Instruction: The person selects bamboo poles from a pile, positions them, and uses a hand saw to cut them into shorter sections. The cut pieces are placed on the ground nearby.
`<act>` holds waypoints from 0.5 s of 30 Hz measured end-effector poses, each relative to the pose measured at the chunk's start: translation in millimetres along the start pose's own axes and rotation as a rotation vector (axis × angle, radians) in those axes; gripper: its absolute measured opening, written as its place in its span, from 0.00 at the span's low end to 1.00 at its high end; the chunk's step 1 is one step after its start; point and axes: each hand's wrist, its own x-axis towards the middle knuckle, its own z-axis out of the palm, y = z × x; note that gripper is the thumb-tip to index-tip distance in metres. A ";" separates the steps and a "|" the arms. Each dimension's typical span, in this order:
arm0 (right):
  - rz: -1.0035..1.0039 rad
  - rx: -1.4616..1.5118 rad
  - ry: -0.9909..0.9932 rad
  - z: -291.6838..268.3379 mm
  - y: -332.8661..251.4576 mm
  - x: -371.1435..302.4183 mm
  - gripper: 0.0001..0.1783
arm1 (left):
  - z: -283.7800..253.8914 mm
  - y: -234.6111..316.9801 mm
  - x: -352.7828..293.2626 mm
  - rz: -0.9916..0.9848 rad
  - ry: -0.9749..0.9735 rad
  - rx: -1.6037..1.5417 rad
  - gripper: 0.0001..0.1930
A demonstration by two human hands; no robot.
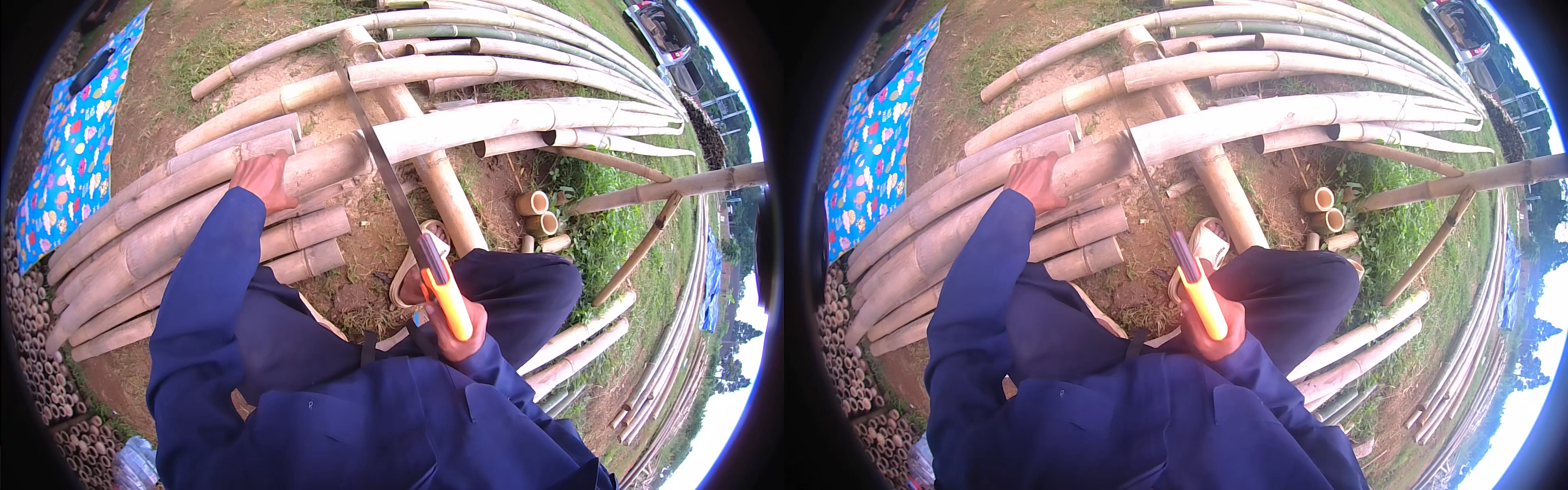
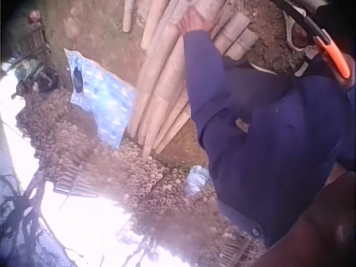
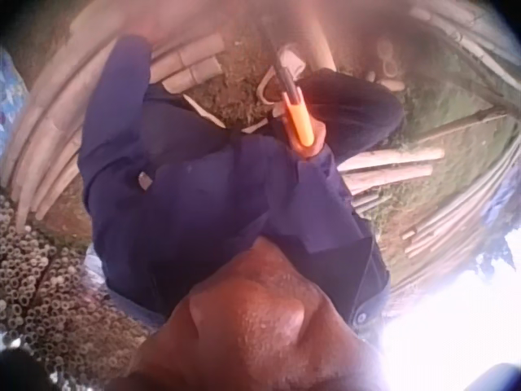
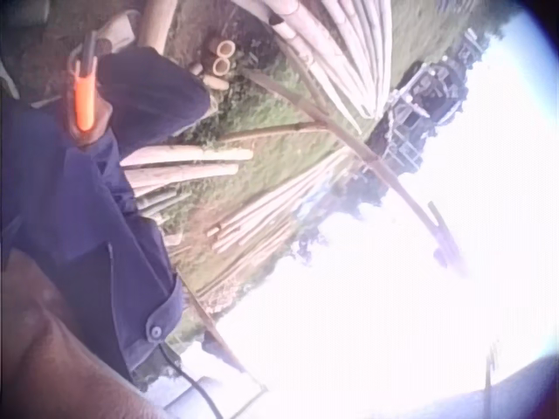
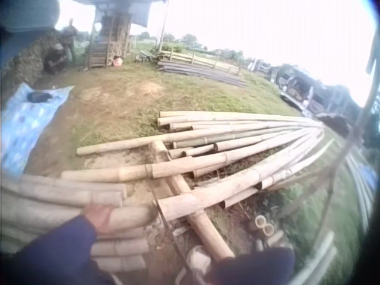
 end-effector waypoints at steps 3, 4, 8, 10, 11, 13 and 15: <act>0.020 -0.123 0.001 -24.8 -1.5 -78.5 0.20 | 4.2 4.7 -3.1 -0.019 -0.020 -0.006 0.33; -0.004 -0.162 -0.034 -28.4 1.2 -72.2 0.21 | 5.8 6.7 -2.3 -0.017 -0.027 -0.001 0.33; 0.005 0.080 0.088 19.1 11.4 65.8 0.07 | -3.3 17.0 8.4 -0.030 -0.036 0.010 0.33; -0.067 0.065 0.077 27.5 0.2 98.6 0.07 | -3.4 16.3 10.3 -0.007 -0.013 0.013 0.33; -0.043 0.054 0.038 29.0 6.0 89.6 0.06 | -3.0 12.1 5.1 -0.012 -0.030 0.033 0.33; 0.025 0.024 -0.009 17.6 10.1 45.2 0.08 | -0.7 4.1 -0.2 -0.036 -0.041 0.047 0.33; 0.035 -0.045 -0.016 -12.5 9.5 -31.5 0.14 | 0.8 2.5 1.8 -0.019 -0.050 0.023 0.34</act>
